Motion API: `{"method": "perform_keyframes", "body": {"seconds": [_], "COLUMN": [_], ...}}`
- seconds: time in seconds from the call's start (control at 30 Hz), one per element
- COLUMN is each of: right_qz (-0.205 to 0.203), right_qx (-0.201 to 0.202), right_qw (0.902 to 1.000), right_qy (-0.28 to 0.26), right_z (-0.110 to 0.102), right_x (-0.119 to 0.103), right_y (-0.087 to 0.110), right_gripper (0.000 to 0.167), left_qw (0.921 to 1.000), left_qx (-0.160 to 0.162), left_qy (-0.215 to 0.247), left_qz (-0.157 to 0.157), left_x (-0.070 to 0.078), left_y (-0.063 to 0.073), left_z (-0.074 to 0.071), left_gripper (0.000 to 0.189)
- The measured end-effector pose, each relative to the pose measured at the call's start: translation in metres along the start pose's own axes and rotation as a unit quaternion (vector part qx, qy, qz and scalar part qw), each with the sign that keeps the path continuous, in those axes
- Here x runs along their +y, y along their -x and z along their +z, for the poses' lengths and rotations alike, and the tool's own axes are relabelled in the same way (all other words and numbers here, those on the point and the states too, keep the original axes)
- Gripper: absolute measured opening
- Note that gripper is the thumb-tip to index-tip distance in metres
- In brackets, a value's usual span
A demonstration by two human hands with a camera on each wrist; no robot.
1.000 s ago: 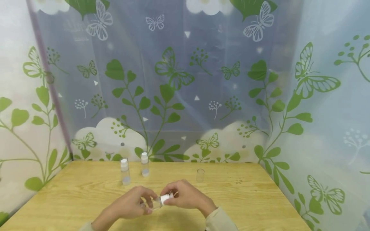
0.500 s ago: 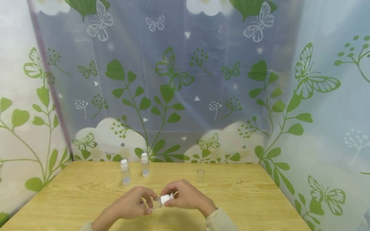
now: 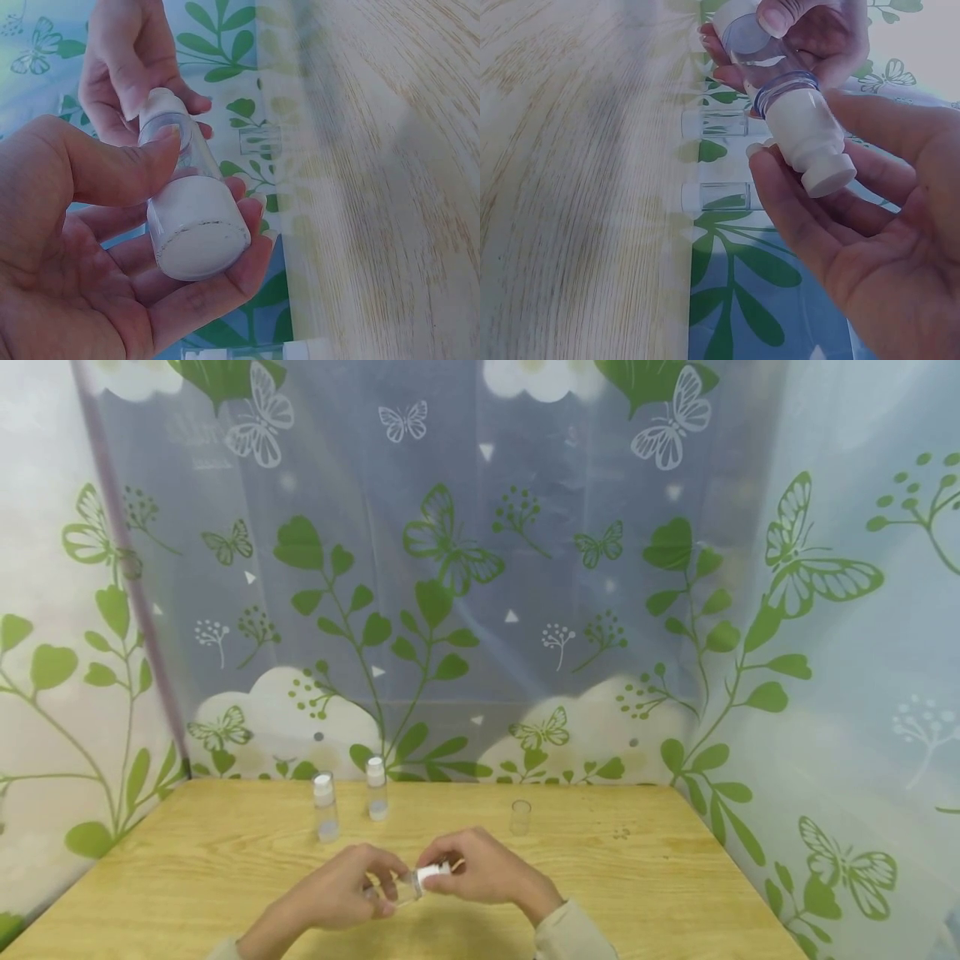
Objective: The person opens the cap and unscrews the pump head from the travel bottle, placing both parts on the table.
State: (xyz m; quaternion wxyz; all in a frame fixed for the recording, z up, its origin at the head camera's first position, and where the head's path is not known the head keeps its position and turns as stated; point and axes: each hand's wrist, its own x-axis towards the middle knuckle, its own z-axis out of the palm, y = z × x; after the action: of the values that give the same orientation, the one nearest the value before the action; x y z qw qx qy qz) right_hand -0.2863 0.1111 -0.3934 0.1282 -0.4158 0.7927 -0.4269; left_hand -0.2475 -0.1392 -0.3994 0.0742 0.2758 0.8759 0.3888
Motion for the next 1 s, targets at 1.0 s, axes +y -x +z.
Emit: {"method": "perform_keyframes", "body": {"seconds": [1.0], "right_qz": [0.006], "right_qx": [-0.012], "right_qw": [0.9992], "right_qy": [-0.039], "right_z": [0.0019], "right_x": [0.0008], "right_y": [-0.0015], "right_gripper": [0.024], "left_qw": [1.0], "left_qx": [0.001], "left_qy": [0.003], "left_qz": [-0.001], "left_x": [-0.0014], "left_y": [0.0001], "left_z": [0.0003], "left_gripper": [0.033]}}
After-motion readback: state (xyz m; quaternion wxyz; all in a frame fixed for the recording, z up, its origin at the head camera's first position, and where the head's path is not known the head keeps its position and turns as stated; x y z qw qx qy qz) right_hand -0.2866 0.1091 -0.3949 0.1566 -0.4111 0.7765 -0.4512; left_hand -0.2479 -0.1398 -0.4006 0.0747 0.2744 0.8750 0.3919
